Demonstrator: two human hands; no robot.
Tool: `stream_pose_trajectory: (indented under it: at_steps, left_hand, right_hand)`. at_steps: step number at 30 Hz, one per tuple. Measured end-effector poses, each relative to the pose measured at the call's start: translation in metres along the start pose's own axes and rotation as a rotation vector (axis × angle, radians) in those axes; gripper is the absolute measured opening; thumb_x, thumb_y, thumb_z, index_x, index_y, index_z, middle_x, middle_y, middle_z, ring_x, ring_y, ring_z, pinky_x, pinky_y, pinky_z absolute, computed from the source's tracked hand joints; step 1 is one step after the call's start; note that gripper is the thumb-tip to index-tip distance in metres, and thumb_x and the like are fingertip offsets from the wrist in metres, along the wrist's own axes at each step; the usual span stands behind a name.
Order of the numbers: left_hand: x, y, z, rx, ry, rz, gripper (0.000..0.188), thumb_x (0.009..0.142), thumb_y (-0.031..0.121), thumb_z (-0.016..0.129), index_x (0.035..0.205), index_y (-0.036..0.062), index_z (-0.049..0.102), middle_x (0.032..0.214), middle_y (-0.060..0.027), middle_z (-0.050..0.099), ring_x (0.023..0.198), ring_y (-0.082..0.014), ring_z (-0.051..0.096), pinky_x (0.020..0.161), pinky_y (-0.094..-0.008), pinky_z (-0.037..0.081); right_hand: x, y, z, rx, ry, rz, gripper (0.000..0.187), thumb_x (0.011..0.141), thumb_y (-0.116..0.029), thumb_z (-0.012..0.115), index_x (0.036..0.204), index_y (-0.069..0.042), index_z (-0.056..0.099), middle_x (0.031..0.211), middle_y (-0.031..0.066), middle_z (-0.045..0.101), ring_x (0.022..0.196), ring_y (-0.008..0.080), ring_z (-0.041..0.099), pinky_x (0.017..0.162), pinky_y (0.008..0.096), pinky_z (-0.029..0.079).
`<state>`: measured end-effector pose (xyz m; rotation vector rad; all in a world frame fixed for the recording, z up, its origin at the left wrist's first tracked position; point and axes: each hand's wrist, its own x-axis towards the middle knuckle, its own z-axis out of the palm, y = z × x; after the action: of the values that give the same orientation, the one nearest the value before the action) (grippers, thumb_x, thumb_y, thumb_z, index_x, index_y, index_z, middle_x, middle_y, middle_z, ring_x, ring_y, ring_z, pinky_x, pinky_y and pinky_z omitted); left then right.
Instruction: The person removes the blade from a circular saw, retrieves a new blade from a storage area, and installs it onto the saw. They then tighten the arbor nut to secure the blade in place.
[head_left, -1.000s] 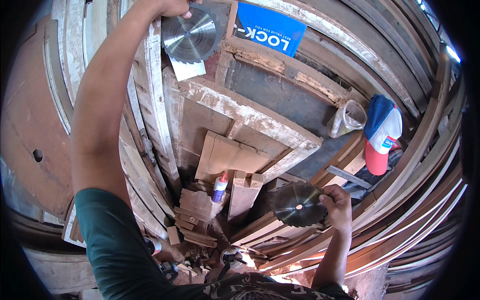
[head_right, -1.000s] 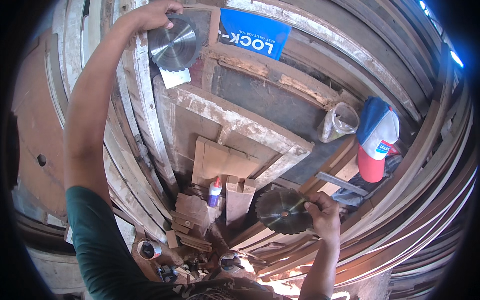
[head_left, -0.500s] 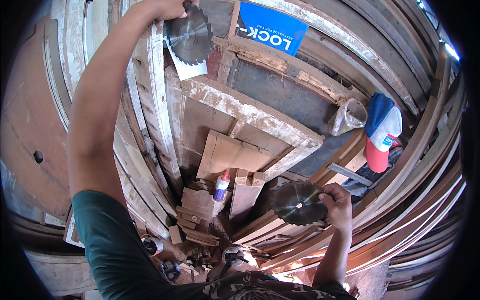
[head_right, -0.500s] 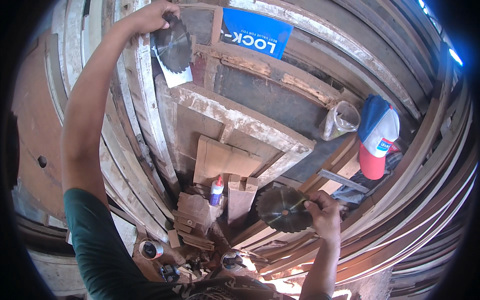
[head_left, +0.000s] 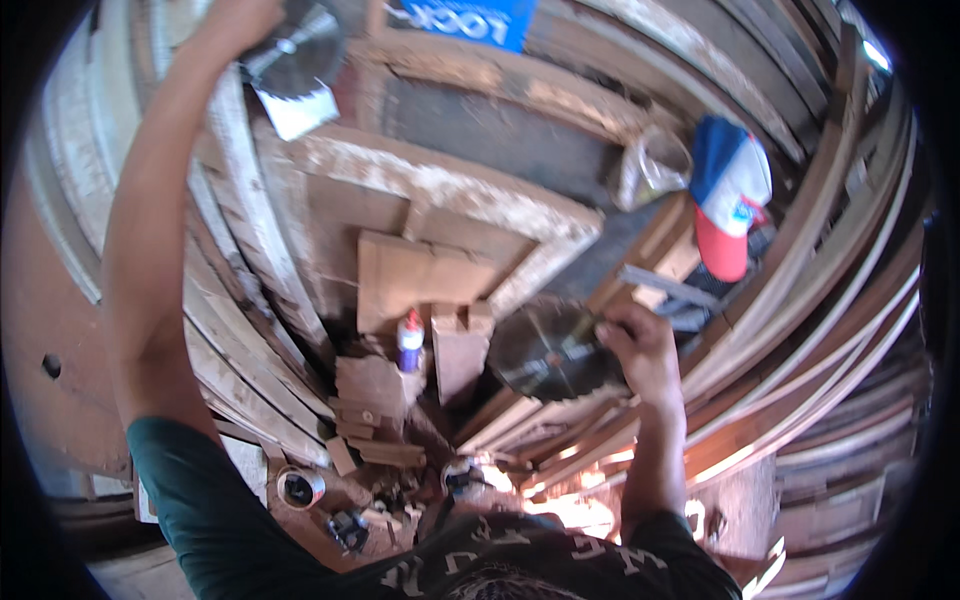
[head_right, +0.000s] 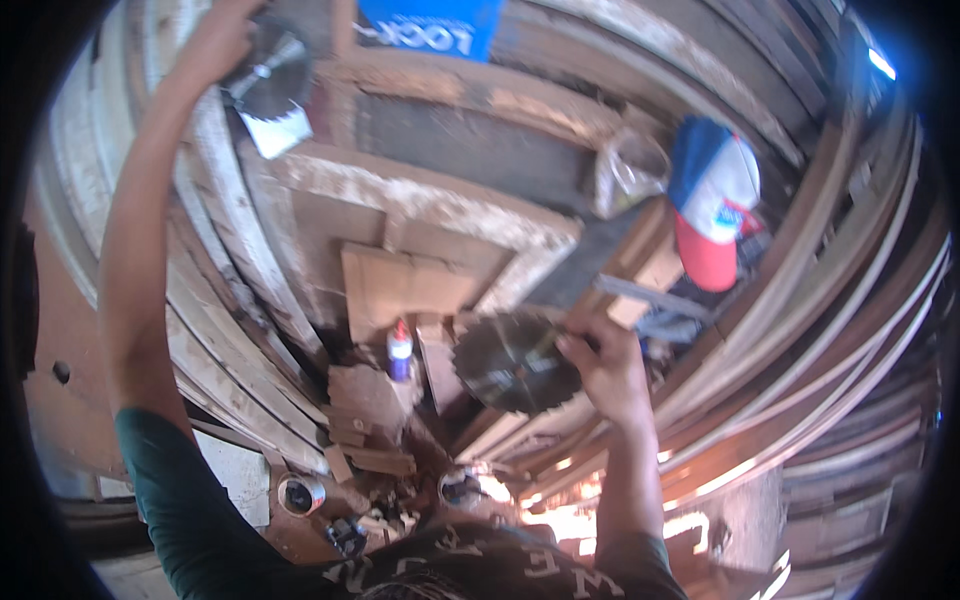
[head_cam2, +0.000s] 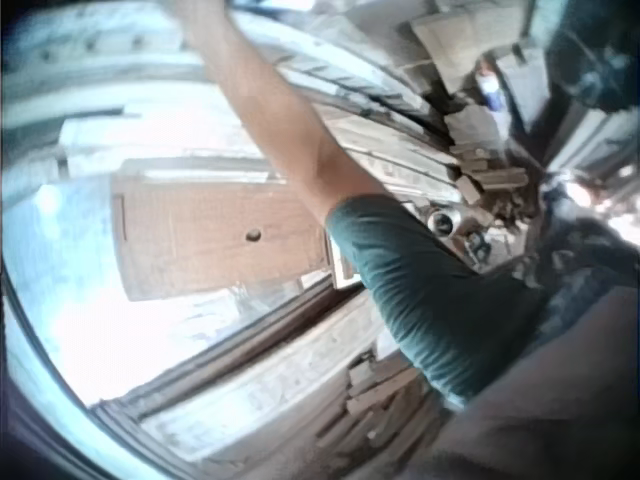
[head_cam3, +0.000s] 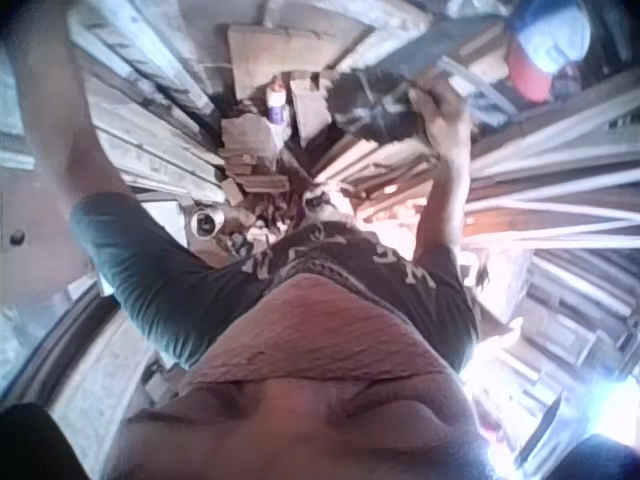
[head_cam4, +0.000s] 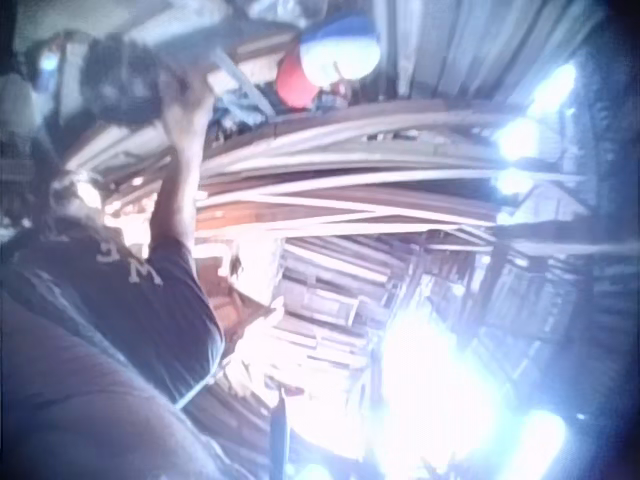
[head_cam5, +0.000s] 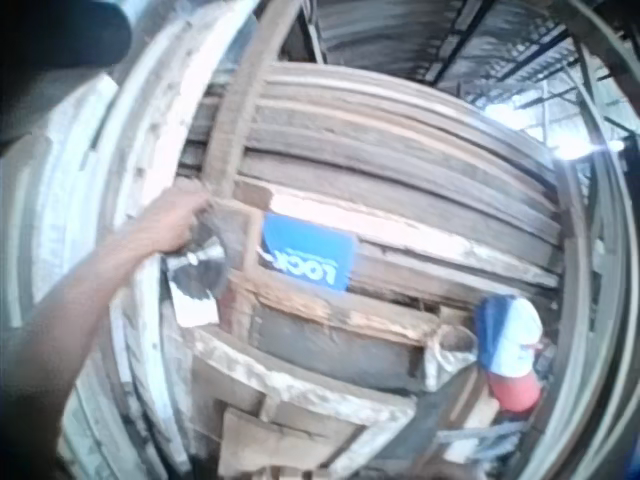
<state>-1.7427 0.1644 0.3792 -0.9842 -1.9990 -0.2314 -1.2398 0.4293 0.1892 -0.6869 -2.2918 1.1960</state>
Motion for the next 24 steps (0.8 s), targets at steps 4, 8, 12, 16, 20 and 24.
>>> stream_pose_trajectory:
  at_steps: [4,8,12,16,20,24]
  left_hand:
    - [-0.111,0.104,0.025,-1.008,-0.067,-0.43,0.052,0.107,0.046,0.064,0.144,0.0104,0.063,0.134,-0.0109,0.072,0.126,-0.021,0.067,0.11,-0.0377,0.049]
    - [-0.278,0.241,0.009,-2.06,-0.691,-0.878,0.062,0.109,0.046,0.057,0.157,0.007,0.048,0.141,-0.0158,0.065,0.121,-0.0263,0.07,0.103,-0.041,0.057]
    - [-0.368,0.309,0.01,-2.42,-0.71,-1.086,0.051,0.108,0.009,0.059,0.157,0.0043,0.046,0.14,-0.0124,0.066,0.123,-0.0261,0.069,0.105,-0.0474,0.06]
    - [-0.378,0.317,-0.005,-2.256,-0.731,-1.03,0.052,0.105,0.001,0.064,0.154,0.0023,0.049,0.133,-0.0118,0.07,0.119,-0.0238,0.07,0.1,-0.0423,0.063]
    - [-0.38,0.316,-0.014,-2.181,-0.74,-1.063,0.048,0.103,0.001,0.067,0.149,0.001,0.054,0.127,-0.0108,0.071,0.11,-0.0202,0.072,0.093,-0.0365,0.064]
    - [-0.394,0.322,-0.014,-2.049,-0.751,-1.121,0.048,0.1,0.001,0.071,0.146,0.0022,0.058,0.122,-0.0077,0.073,0.103,-0.0149,0.072,0.084,-0.0301,0.062]
  right_hand:
    - [0.014,0.013,0.003,0.255,-0.002,0.08,0.016,0.093,-0.002,0.077,0.108,0.002,0.073,0.091,0.0023,0.072,0.081,0.0081,0.063,0.073,0.0251,0.049]
    - [0.032,0.036,0.027,0.6,-0.038,0.161,0.016,0.093,-0.001,0.077,0.109,0.001,0.073,0.091,0.0026,0.073,0.082,0.008,0.064,0.074,0.0244,0.049]
    - [0.035,0.057,0.045,0.596,-0.1,0.274,0.017,0.094,-0.001,0.076,0.11,0.001,0.072,0.091,0.0031,0.073,0.08,0.0081,0.064,0.074,0.0244,0.049]
    - [0.03,0.072,0.056,0.581,-0.113,0.307,0.016,0.095,-0.001,0.076,0.11,0.001,0.072,0.089,0.0022,0.072,0.079,0.0078,0.063,0.073,0.024,0.048]
    - [0.024,0.087,0.06,0.48,-0.153,0.311,0.01,0.098,-0.005,0.073,0.108,-0.003,0.071,0.084,-0.001,0.068,0.072,0.0061,0.058,0.063,0.0235,0.046]
    - [0.015,0.085,0.065,0.271,-0.15,0.263,0.006,0.101,-0.005,0.07,0.106,-0.003,0.069,0.082,-0.0025,0.066,0.069,0.0058,0.056,0.061,0.0242,0.045]
